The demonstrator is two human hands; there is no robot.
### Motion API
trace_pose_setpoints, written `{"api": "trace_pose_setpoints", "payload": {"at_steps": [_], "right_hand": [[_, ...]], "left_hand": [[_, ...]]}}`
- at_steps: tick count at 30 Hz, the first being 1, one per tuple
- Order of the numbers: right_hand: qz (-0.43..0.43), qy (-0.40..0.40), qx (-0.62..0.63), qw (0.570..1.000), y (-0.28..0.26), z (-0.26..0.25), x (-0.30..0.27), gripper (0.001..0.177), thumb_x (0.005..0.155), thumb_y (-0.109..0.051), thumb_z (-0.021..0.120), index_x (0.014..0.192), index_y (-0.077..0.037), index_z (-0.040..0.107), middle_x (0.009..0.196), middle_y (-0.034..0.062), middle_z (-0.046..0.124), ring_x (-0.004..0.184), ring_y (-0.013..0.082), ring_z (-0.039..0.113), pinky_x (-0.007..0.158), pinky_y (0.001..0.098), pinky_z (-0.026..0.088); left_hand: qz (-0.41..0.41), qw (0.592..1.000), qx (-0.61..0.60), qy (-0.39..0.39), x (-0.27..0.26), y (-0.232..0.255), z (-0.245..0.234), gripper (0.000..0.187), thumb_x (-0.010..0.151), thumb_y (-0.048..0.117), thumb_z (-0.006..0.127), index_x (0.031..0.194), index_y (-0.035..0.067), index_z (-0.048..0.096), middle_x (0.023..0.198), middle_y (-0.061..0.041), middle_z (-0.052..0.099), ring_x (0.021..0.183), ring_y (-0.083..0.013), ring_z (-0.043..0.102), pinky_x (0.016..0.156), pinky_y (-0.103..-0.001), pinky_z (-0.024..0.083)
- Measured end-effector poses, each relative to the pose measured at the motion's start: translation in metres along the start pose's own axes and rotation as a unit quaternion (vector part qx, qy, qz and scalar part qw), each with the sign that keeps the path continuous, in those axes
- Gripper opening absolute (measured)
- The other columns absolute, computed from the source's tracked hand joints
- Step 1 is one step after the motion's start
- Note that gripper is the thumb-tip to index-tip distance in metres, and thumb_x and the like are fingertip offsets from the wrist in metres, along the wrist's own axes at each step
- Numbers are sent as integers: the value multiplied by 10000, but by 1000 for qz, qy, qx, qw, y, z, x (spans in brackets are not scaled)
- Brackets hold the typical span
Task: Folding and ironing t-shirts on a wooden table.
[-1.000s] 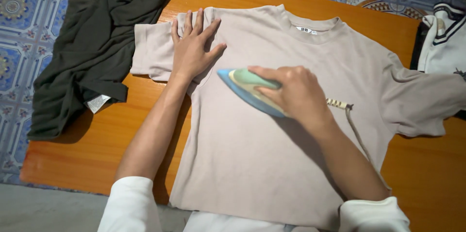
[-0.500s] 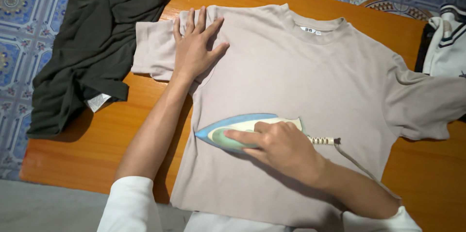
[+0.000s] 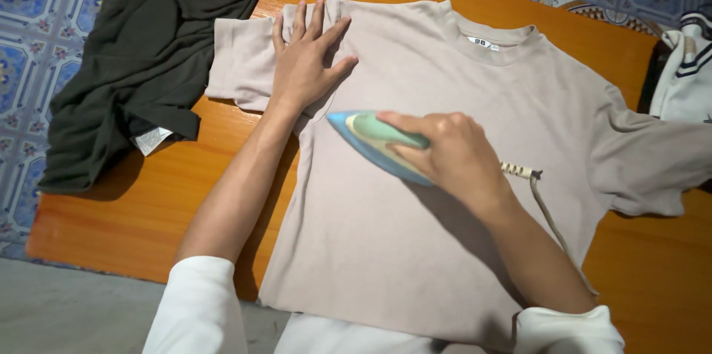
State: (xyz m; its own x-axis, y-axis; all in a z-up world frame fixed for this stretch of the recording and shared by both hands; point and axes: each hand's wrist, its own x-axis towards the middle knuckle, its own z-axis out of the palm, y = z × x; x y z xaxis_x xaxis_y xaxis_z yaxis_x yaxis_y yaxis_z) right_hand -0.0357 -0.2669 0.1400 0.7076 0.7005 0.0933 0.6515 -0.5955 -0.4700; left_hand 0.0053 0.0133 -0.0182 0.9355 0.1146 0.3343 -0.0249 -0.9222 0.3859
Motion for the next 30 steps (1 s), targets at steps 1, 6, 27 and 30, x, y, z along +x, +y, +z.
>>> {"api": "trace_pose_setpoints", "payload": {"at_steps": [1, 6, 27, 30], "right_hand": [[-9, -17, 23, 1000, 1, 0, -2, 542, 777, -180, 882, 1304, -277, 804, 779, 126, 800, 455, 226, 585, 520, 418, 494], [-39, -102, 25, 994, -27, 4, -35, 515, 810, -207, 840, 1321, -261, 797, 810, 95, 791, 496, 215, 635, 567, 397, 567], [40, -3, 33, 999, 6, -7, -20, 503, 757, -178, 882, 1253, -234, 821, 836, 132, 822, 456, 237, 612, 527, 393, 515], [8, -45, 35, 998, -9, -3, -42, 503, 767, -224, 870, 1264, -278, 816, 757, 73, 764, 462, 230, 586, 524, 402, 511]], "left_hand": [[-1, 1000, 0, -1, 1, 0, 0, 691, 971, 588, 713, 1565, 248, 620, 1709, -177, 387, 1597, -395, 208, 1241, -636, 28], [7, 1000, -9, 7, -1, 3, -4, 681, 967, 552, 719, 1556, 220, 634, 1699, -190, 408, 1590, -417, 233, 1245, -618, 38], [10, 1000, -8, 3, 0, 2, -3, 694, 968, 573, 690, 1559, 216, 622, 1703, -207, 397, 1594, -430, 223, 1241, -622, 19], [4, 1000, -6, 2, 0, 0, -1, 697, 963, 578, 692, 1557, 220, 622, 1706, -206, 392, 1598, -423, 216, 1241, -630, 18]]}}
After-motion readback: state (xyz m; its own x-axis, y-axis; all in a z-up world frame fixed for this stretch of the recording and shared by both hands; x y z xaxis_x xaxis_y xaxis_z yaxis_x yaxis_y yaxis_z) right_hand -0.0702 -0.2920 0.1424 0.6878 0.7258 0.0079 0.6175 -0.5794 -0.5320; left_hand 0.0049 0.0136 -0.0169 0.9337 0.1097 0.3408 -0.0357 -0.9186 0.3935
